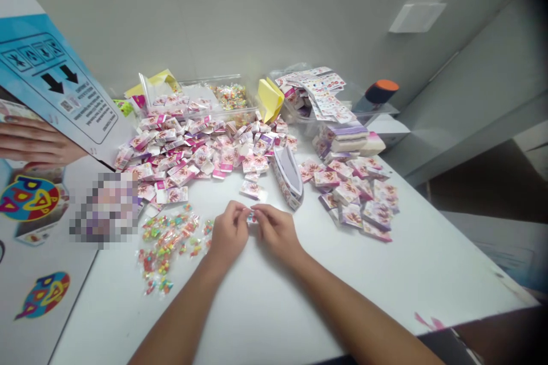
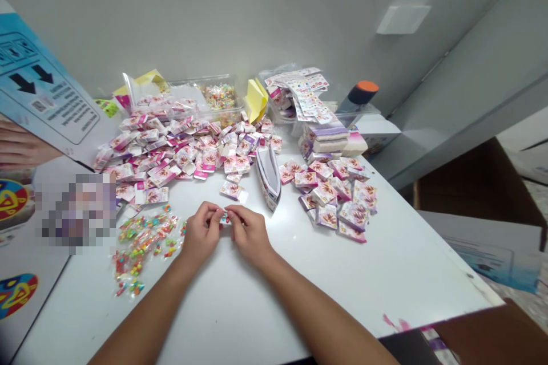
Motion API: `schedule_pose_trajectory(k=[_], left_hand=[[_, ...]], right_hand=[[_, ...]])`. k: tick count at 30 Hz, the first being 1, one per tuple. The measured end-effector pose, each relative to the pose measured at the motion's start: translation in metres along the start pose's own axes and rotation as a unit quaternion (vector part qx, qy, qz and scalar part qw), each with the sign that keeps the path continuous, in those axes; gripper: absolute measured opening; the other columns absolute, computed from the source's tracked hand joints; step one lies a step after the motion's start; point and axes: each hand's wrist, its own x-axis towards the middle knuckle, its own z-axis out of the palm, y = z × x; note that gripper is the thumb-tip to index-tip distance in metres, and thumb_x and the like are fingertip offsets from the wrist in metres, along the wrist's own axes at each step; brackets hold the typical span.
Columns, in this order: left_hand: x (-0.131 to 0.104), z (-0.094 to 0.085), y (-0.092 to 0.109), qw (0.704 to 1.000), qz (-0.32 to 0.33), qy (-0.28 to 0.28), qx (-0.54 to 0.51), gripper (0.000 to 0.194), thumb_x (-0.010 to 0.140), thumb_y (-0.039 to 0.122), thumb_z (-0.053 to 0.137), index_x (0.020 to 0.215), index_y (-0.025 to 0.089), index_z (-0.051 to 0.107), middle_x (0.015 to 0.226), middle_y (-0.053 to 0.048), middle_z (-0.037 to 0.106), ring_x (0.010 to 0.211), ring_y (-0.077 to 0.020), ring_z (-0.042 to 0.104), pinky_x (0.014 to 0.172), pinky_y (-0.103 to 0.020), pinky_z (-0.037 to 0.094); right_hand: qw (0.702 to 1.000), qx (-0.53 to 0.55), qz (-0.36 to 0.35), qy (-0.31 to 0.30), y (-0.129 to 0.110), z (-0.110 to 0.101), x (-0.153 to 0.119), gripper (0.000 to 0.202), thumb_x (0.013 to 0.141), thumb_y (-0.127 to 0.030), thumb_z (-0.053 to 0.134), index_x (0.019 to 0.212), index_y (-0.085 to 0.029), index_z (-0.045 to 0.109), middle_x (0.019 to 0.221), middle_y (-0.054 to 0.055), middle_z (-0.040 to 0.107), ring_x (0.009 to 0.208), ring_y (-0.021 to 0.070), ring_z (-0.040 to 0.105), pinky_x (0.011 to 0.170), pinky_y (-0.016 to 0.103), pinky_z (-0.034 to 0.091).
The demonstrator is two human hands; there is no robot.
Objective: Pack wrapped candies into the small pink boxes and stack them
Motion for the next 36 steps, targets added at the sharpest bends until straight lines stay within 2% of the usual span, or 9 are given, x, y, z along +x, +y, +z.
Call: schedule_pose_trajectory(k=[4,7,14,22,24,26,30,33,36], left_hand=[[0.005,-0.01,0.01,0.987,0.092,-0.005,0.134,0.024,0.089,0.017,0.05,0.11,0.02,0.062,0.098,-0.01,0.069,0.094,-0.0266,0.062,0.086,-0.039,0.044],[0.011,-0.016,0.018,0.933,0.176,-0.032,0.313,0.04,0.089,0.006,0.043,0.126,0.017,0.055,0.115,-0.012,0.065,0.105,-0.0264,0.057,0.091,-0.039,0.044],[0.053,0.007,0.019,0.865,0.174,-0.116,0.457,0.048,0.087,0.003,0.044,0.134,0.015,0.05,0.132,-0.019,0.054,0.115,-0.0327,0.052,0.089,-0.045,0.045],[0.027,-0.002,0.048,0.866,0.176,-0.134,0.449,0.017,0.084,0.005,0.049,0.09,0.019,0.056,0.1,-0.008,0.068,0.104,-0.0273,0.061,0.093,-0.046,0.041],[0.013,-0.022,0.049,0.904,0.094,-0.074,0.41,0.011,0.082,0.016,0.057,0.09,0.021,0.052,0.081,-0.002,0.066,0.077,-0.0223,0.064,0.076,-0.037,0.047],[0.006,-0.046,0.044,0.937,-0.04,0.093,0.333,0.027,0.077,0.029,0.066,0.096,0.023,0.049,0.069,0.004,0.06,0.056,-0.0177,0.058,0.058,-0.029,0.045],[0.008,-0.082,0.019,0.888,-0.039,0.425,0.17,0.05,0.069,0.036,0.072,0.109,0.019,0.048,0.085,-0.001,0.064,0.066,-0.0175,0.063,0.063,-0.03,0.052],[0.008,-0.084,0.001,0.84,0.039,0.519,0.15,0.043,0.066,0.037,0.072,0.098,0.014,0.055,0.087,-0.008,0.067,0.077,-0.0233,0.068,0.074,-0.036,0.056],[0.003,-0.075,-0.009,0.853,0.037,0.506,0.126,0.039,0.065,0.037,0.072,0.093,0.013,0.057,0.074,-0.006,0.068,0.068,-0.0238,0.069,0.07,-0.038,0.058]], right_hand=[[0.993,-0.052,-0.107,0.025,0.013,0.002,0.002,0.035,0.091,-0.014,0.046,0.116,-0.023,0.07,0.092,0.006,0.071,0.057,0.0119,0.061,0.059,0.028,0.054],[0.986,-0.073,-0.145,0.044,0.017,0.002,0.006,0.038,0.087,-0.008,0.045,0.108,-0.023,0.073,0.109,0.01,0.07,0.084,0.018,0.069,0.077,0.034,0.058],[0.963,-0.087,-0.155,0.204,0.006,-0.008,0.008,0.049,0.095,-0.009,0.036,0.136,-0.026,0.059,0.132,0.014,0.057,0.11,0.0239,0.063,0.086,0.041,0.057],[0.961,-0.12,-0.16,0.189,0.002,-0.009,0.006,0.052,0.099,-0.018,0.037,0.15,-0.031,0.038,0.144,0.013,0.043,0.125,0.0265,0.054,0.098,0.047,0.052],[0.971,-0.145,-0.137,0.132,0.0,-0.007,0.004,0.059,0.1,-0.024,0.039,0.156,-0.028,0.022,0.152,0.015,0.03,0.135,0.0282,0.045,0.105,0.05,0.046],[0.974,-0.178,-0.132,0.042,-0.003,-0.003,-0.001,0.066,0.099,-0.029,0.043,0.157,-0.022,0.011,0.157,0.018,0.02,0.144,0.0299,0.031,0.111,0.052,0.039],[0.939,-0.253,-0.163,-0.167,-0.017,0.012,-0.012,0.068,0.097,-0.035,0.051,0.154,-0.014,0.021,0.157,0.02,0.027,0.141,0.0318,0.03,0.111,0.054,0.036],[0.914,-0.294,-0.151,-0.237,-0.027,0.032,-0.018,0.061,0.093,-0.039,0.058,0.145,-0.013,0.038,0.155,0.017,0.035,0.128,0.0318,0.041,0.104,0.052,0.041],[0.898,-0.325,-0.15,-0.257,-0.029,0.056,-0.016,0.05,0.089,-0.042,0.064,0.129,-0.014,0.055,0.146,0.015,0.046,0.115,0.0322,0.048,0.095,0.052,0.044]])
